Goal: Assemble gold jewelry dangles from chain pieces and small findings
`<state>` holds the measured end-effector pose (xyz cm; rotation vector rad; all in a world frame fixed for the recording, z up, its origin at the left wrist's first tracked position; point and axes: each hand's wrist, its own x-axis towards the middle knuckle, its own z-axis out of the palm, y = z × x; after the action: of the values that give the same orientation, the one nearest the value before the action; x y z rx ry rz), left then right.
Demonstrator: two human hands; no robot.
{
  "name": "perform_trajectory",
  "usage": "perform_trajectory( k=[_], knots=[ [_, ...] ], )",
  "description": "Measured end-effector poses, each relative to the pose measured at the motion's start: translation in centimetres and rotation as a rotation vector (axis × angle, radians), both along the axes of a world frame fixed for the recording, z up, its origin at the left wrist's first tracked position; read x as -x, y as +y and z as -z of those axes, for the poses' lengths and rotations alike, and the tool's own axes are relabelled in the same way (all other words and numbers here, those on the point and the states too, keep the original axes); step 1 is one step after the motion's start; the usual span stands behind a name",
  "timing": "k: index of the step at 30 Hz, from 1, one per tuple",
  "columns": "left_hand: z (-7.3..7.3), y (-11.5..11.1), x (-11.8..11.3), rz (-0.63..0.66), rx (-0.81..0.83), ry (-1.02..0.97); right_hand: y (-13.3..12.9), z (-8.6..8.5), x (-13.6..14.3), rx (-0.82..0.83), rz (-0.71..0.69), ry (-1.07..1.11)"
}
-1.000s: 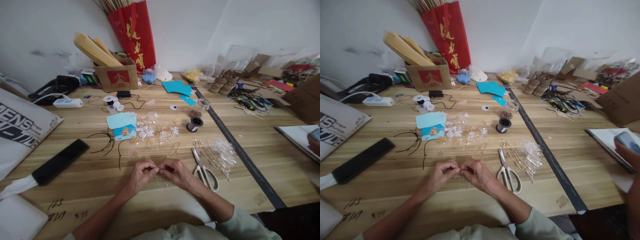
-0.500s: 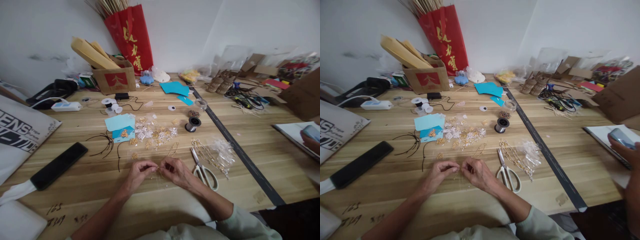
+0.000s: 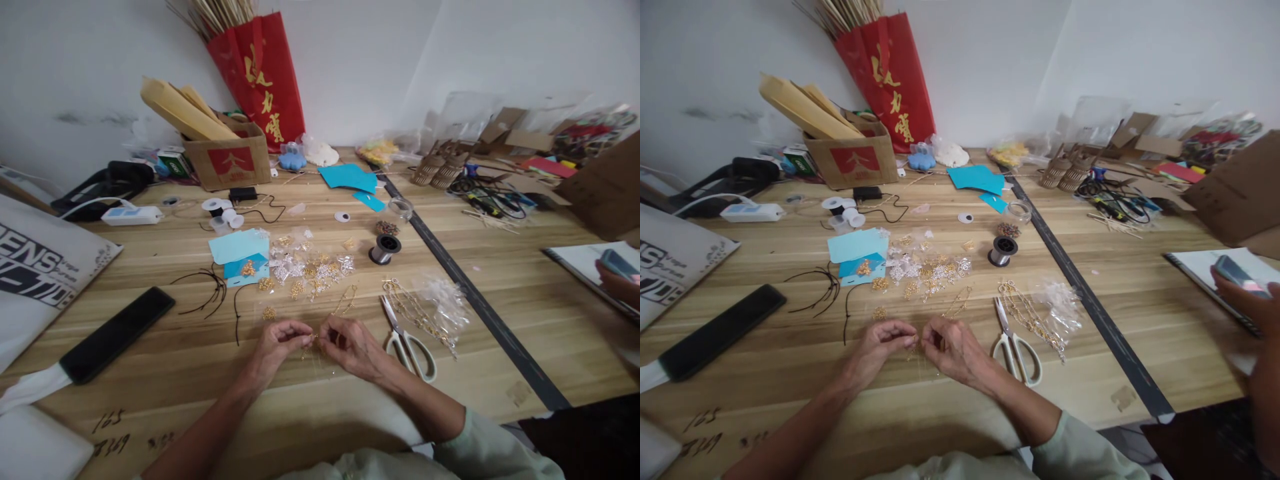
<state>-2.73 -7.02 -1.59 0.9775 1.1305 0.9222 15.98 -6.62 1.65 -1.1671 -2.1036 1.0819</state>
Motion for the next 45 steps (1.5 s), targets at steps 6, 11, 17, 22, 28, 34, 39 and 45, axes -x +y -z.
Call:
perform_trajectory(
  k=[6,11,17,22,28,34,39,45],
  knots=[
    [-0.58,0.02,-0.13,-0.002,0.003,0.018,-0.07,-0.12,0.04,0.009,-0.014,-0.017],
    [-0.73,0.06,-0.20,-0.003,0.005,0.041,-0.06,-0.01,0.02,0.014,-0.018,-0.013],
    [-0.70,-0.05,-0.13,0.002,-0.022,0.071,-0.19,0.15,0.01,0.004,-0.027,-0.015],
    [-0.83,-0.07,-0.18,0.008,-0.034,0.095,-0.21,0.05,0.10,0.020,-0.025,-0.019],
    [-0.95,-0.14,-0.16,0.018,-0.054,0.096,-0.20,0.00,0.08,0.013,-0.025,-0.014],
    [-0.86,-0.12,-0.10,0.023,-0.057,0.103,-0.16,0.13,0.05,0.011,-0.026,-0.006],
    [-0.99,-0.18,-0.14,0.009,-0.046,0.090,-0.21,0.10,0.07,0.007,-0.029,-0.004],
    [-0.66,-0.27,-0.24,-0.012,-0.140,0.141,-0.29,0.07,0.22,-0.008,-0.025,-0.027]
  ],
)
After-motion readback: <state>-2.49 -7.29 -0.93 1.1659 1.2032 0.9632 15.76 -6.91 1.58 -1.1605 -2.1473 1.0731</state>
